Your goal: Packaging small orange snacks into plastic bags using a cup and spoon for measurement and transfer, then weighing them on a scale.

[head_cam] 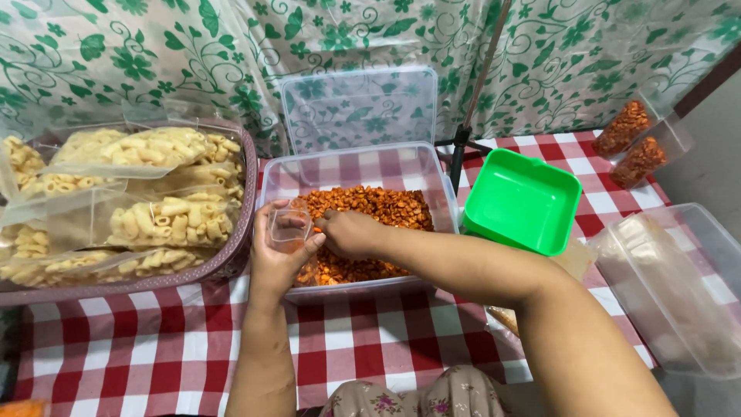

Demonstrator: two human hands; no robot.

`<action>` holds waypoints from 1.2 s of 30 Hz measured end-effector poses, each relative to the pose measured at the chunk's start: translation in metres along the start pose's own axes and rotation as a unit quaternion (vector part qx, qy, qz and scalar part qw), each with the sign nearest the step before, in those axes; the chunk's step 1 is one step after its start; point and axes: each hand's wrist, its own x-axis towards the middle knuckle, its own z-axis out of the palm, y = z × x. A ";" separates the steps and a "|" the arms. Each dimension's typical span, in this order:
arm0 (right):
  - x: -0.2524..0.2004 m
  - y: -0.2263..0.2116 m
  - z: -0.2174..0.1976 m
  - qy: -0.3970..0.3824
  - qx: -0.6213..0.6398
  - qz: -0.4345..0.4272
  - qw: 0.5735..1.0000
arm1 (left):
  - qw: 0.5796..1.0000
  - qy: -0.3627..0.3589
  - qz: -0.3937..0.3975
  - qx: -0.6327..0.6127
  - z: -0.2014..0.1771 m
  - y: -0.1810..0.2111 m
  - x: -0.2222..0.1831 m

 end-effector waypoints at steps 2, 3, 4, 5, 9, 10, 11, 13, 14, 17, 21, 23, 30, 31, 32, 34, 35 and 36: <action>0.001 0.006 0.005 0.002 0.012 -0.005 1.000 | 1.000 -0.001 -0.002 0.000 -0.001 -0.002 0.000; 0.002 0.009 0.006 0.005 0.022 -0.009 1.000 | 1.000 -0.003 -0.003 -0.001 -0.002 -0.002 0.001; 0.000 0.008 0.010 0.003 0.022 -0.009 1.000 | 1.000 -0.002 -0.004 -0.002 -0.002 -0.002 -0.002; 0.001 0.009 0.011 0.006 0.027 -0.013 1.000 | 1.000 -0.001 -0.006 -0.006 -0.001 -0.001 -0.002; 0.001 0.007 0.004 0.002 0.038 -0.023 0.999 | 1.000 -0.004 -0.015 0.003 -0.001 0.000 -0.002; 0.000 0.004 0.004 0.002 0.040 -0.021 0.999 | 1.000 -0.006 -0.017 0.004 -0.002 0.003 -0.004; -0.002 0.003 0.003 0.005 0.042 -0.025 0.999 | 1.000 -0.005 -0.024 0.005 -0.001 0.007 -0.005; -0.005 0.000 0.000 0.009 0.045 -0.025 0.999 | 0.999 -0.010 -0.032 0.005 -0.001 0.009 -0.005; -0.007 -0.003 -0.002 0.002 0.030 -0.021 0.999 | 1.000 -0.009 -0.021 -0.012 -0.001 0.007 -0.004; -0.008 -0.007 0.001 -0.005 0.015 0.002 1.000 | 0.998 -0.001 -0.027 -0.049 0.000 0.009 -0.003; -0.008 -0.018 -0.002 -0.062 0.012 0.058 0.996 | 0.987 -0.005 -0.099 -0.126 0.001 0.032 -0.002; -0.007 -0.017 -0.001 -0.074 0.018 0.057 0.995 | 0.986 -0.004 -0.094 -0.135 0.000 0.022 0.001; -0.006 -0.019 -0.005 -0.074 0.037 0.044 0.996 | 0.984 0.013 -0.108 -0.139 -0.006 0.025 0.001; -0.003 -0.015 -0.007 -0.071 0.037 0.044 0.996 | 0.985 0.012 -0.107 -0.137 -0.006 0.027 0.006; -0.002 -0.012 -0.004 -0.053 0.017 0.037 0.998 | 0.985 0.009 -0.080 -0.150 -0.007 0.025 0.008; -0.009 -0.006 0.011 -0.046 0.000 0.024 0.999 | 0.984 0.018 -0.061 -0.166 -0.006 -0.007 0.009; -0.014 -0.002 0.014 -0.021 -0.019 -0.009 1.000 | 0.841 0.001 -0.193 -0.505 -0.004 -0.027 0.016; -0.018 0.002 0.016 0.005 -0.037 -0.042 0.998 | 0.569 -0.016 -0.291 -0.769 -0.003 -0.047 0.022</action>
